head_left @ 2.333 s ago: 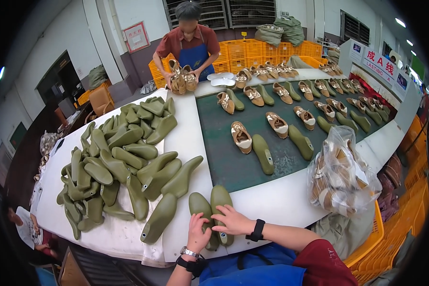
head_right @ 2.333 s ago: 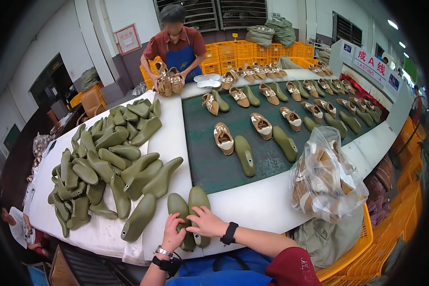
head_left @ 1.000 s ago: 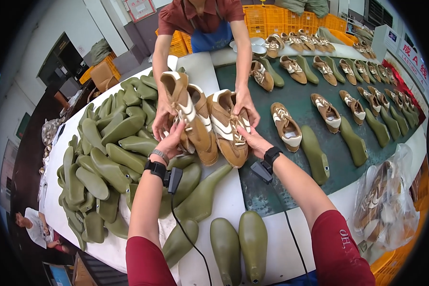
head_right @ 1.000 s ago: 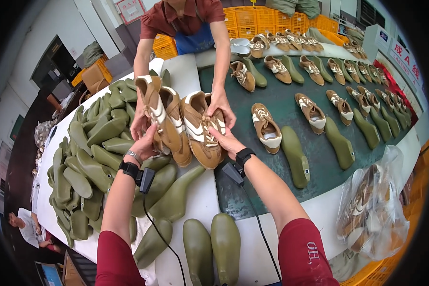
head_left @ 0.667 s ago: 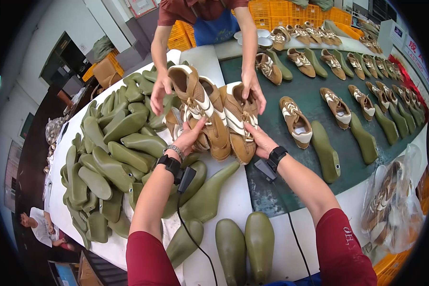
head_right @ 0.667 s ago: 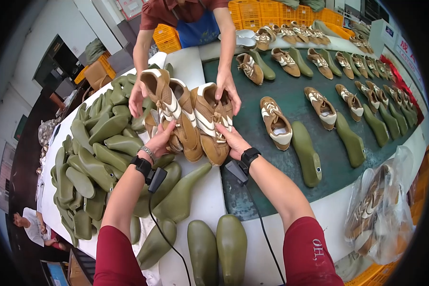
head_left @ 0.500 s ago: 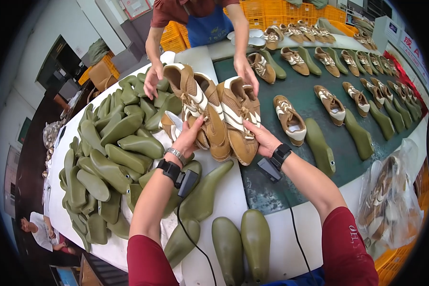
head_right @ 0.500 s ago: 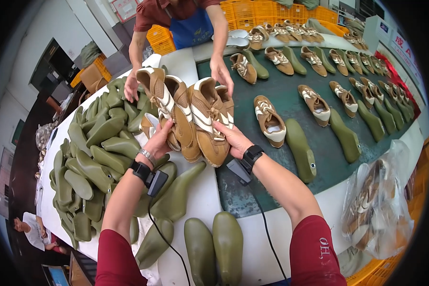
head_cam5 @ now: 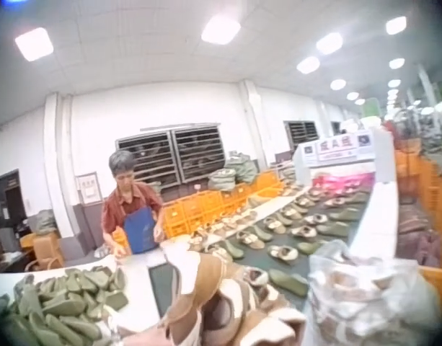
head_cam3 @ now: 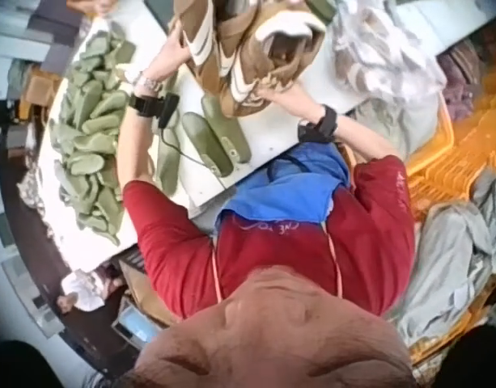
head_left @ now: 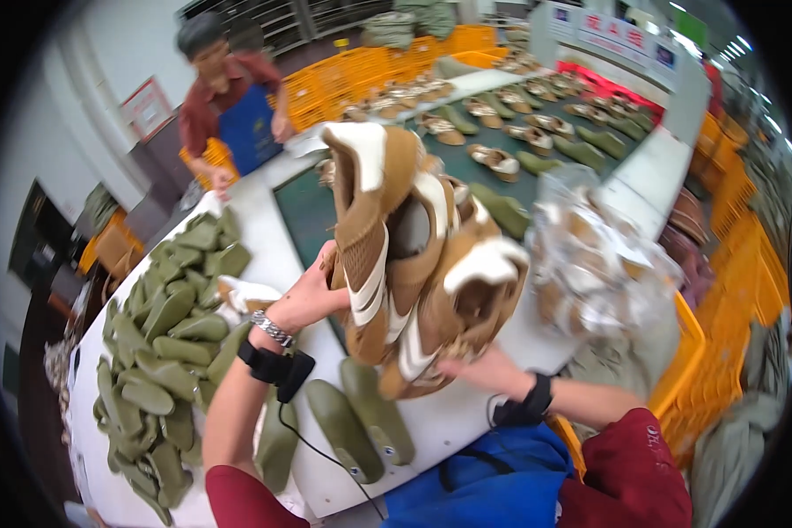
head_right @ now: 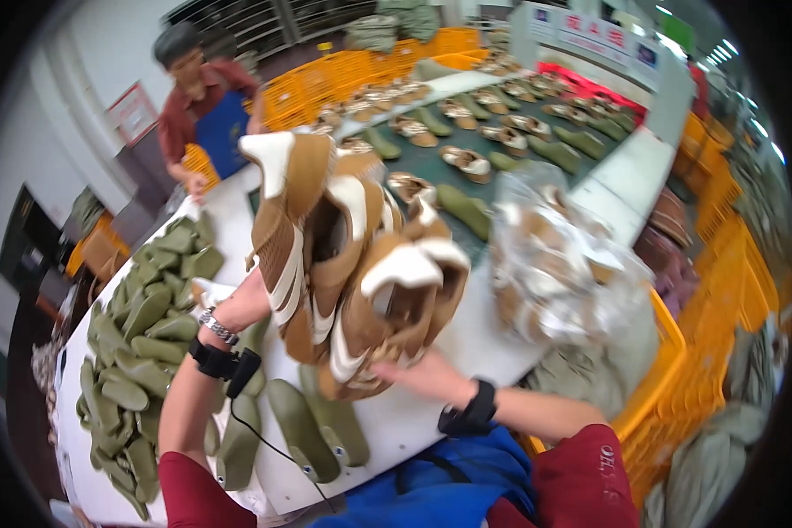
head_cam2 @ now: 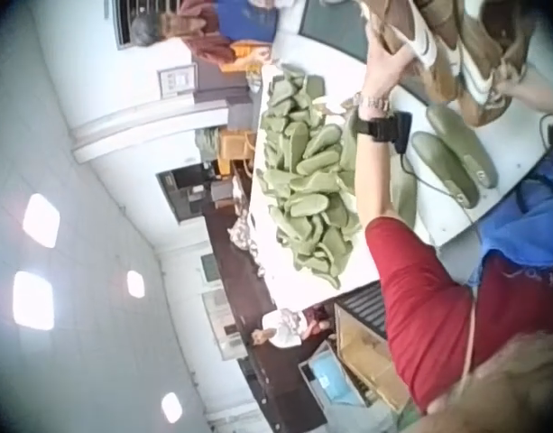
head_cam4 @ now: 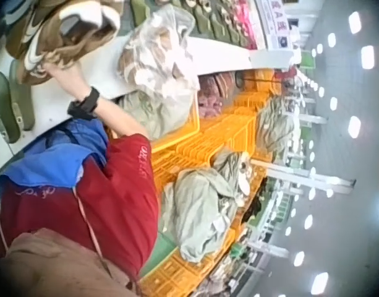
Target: Organizing shoes and shoe lasts on a conveyor table in a manufacturing facility.
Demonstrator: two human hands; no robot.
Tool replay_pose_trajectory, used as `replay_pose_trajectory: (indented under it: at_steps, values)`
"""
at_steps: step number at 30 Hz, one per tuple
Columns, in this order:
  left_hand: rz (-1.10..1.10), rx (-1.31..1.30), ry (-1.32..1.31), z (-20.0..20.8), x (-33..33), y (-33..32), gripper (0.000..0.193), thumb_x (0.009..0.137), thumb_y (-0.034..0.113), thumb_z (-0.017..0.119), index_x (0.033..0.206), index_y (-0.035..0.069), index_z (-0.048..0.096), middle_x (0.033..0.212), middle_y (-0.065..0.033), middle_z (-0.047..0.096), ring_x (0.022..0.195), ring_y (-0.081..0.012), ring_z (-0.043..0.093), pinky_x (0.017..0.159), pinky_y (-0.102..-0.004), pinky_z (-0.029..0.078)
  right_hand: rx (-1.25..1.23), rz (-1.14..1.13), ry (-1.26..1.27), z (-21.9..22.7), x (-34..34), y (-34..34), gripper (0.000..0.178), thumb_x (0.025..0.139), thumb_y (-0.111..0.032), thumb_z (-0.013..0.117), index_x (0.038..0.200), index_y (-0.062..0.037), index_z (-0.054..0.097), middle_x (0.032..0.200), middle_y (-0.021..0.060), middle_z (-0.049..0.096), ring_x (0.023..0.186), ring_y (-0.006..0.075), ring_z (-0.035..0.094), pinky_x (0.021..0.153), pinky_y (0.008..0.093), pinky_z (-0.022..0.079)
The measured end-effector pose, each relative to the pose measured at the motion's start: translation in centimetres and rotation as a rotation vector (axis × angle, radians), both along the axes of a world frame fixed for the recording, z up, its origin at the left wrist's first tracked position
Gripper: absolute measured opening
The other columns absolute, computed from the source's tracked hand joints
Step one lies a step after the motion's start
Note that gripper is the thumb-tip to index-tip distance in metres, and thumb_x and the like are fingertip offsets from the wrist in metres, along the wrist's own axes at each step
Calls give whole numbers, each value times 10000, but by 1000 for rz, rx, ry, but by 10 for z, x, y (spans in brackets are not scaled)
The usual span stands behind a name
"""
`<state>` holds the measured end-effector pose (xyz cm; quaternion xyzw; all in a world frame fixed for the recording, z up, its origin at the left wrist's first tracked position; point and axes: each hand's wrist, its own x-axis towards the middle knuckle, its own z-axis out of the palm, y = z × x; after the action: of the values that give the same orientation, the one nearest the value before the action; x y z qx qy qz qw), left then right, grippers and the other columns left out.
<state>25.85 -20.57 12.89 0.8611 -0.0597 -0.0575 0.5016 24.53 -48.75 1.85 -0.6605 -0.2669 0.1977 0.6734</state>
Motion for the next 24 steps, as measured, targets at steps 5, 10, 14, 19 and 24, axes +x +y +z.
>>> replay_pose_trajectory:
  at_steps: [5,10,14,19,24]
  values:
    - [-515,-9,344,-11,16,-88,786,743,257,761,1352,46,310,1273,-59,460,1177,-128,404,1026,-296,323,-397,-14,-797,-64,-113,-49,439,947,-310,475,1317,-74,467,1417,159,367,1284,324,361,1111,425,209]
    - [-699,308,522,-68,69,-107,899,748,411,742,1409,38,259,1346,-135,445,1209,-209,430,1029,-311,340,-107,490,-181,-151,-95,-18,474,996,-326,345,1449,-200,287,1525,89,189,1403,269,169,1144,400,116]
    - [-632,170,452,-119,81,-68,780,817,355,687,1415,51,289,1385,-79,417,1214,-152,400,1049,-309,320,24,438,503,-81,-76,2,677,947,-502,419,1459,-102,233,1515,53,218,1392,190,181,1135,308,135]
    - [-565,218,518,-109,72,-81,680,827,325,675,1357,37,361,1333,-79,461,1176,-128,408,1025,-312,350,-108,448,-105,-115,-87,-10,614,951,-416,462,1400,-23,314,1415,147,384,1292,250,365,1078,334,275]
    - [-599,368,341,-122,60,-73,631,777,358,687,1248,24,433,1237,-196,498,1160,-278,487,982,-366,402,-413,862,-126,-34,-50,-129,445,946,-286,473,1240,47,455,1067,244,601,973,330,588,864,375,454]
